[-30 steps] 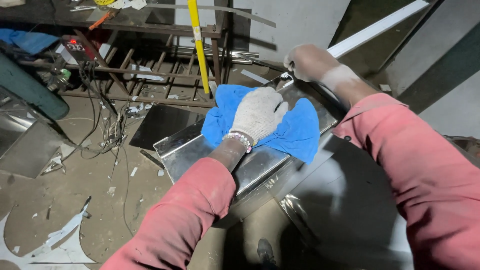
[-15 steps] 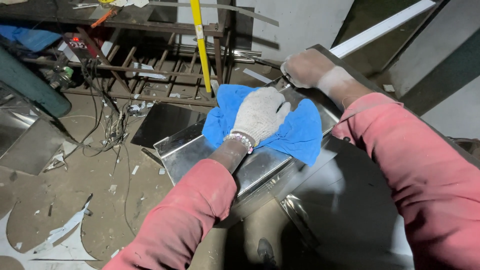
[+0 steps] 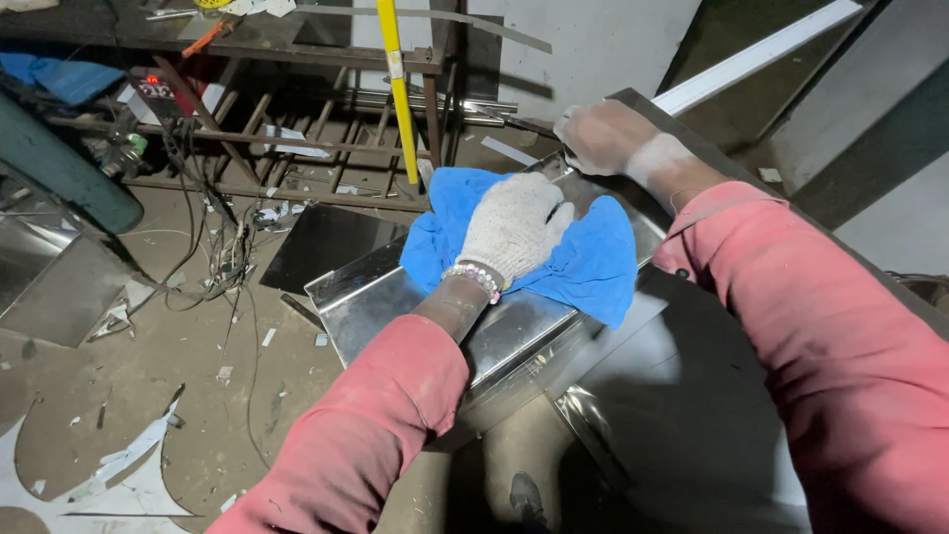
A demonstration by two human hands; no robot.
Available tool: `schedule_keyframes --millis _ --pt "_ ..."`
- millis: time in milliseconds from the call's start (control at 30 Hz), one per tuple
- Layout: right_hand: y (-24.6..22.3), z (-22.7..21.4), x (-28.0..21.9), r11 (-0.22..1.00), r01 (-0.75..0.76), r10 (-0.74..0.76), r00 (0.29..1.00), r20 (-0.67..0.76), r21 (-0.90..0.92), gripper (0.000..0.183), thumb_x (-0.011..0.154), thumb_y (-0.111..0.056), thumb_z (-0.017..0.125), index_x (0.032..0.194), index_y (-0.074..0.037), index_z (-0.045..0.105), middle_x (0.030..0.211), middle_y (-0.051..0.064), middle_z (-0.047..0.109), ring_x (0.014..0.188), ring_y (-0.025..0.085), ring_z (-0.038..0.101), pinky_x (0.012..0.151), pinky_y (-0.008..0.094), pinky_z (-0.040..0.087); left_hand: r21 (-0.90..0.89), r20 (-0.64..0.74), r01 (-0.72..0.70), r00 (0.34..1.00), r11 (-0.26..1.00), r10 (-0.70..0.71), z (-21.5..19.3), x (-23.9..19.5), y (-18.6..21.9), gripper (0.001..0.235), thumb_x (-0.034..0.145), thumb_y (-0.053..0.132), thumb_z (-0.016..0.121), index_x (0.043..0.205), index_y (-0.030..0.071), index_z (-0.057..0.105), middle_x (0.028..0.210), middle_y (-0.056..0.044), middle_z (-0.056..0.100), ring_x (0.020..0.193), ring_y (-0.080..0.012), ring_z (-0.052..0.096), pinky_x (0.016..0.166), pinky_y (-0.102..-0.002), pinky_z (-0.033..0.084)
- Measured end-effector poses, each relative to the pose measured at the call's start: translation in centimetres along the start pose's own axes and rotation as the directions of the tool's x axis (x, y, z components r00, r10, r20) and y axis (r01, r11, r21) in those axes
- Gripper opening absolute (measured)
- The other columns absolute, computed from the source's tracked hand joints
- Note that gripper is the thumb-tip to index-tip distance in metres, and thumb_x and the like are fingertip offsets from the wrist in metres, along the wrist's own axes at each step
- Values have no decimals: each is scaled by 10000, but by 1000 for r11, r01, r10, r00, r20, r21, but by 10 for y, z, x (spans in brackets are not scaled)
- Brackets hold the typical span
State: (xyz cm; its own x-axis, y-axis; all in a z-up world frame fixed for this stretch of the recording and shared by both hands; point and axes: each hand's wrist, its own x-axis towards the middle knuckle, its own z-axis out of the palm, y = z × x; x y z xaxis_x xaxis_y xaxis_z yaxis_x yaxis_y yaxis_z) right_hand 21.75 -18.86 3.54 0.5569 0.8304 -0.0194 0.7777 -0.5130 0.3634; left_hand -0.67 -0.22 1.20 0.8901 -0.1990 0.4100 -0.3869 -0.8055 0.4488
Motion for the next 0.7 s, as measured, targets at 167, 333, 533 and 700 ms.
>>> schedule_keyframes --millis 167,333,533,700 --pt "-8 -57 -8 929 -241 191 962 193 281 291 1039 114 523 919 -101 679 899 86 704 845 307 647 756 501 518 16 14 10 1000 1000 -10 -4 1 1 480 1192 348 612 777 115 679 846 -71 688 833 -296 652 774 -533 543" --pt "7 -40 -8 936 -268 220 951 215 229 491 896 117 633 1132 -177 947 1056 43 932 890 347 791 784 534 562 14 23 18 1000 1000 -18 -3 1 3 481 1188 357 606 792 102 703 873 -86 706 852 -315 672 789 -548 552" --pt "-19 -49 -16 981 -186 179 975 129 45 270 1056 -16 689 864 -177 790 887 91 851 788 388 748 728 531 569 19 25 12 1000 1000 -12 -4 1 5 492 1189 350 597 771 106 686 849 -73 679 830 -285 642 772 -530 539" --pt "-18 -23 -14 995 -96 94 994 -60 -17 370 1073 -38 688 714 -130 703 708 104 718 630 344 673 609 512 516 21 27 15 1000 1000 -16 -2 1 4 484 1194 359 610 787 108 682 866 -77 686 847 -296 651 785 -538 546"
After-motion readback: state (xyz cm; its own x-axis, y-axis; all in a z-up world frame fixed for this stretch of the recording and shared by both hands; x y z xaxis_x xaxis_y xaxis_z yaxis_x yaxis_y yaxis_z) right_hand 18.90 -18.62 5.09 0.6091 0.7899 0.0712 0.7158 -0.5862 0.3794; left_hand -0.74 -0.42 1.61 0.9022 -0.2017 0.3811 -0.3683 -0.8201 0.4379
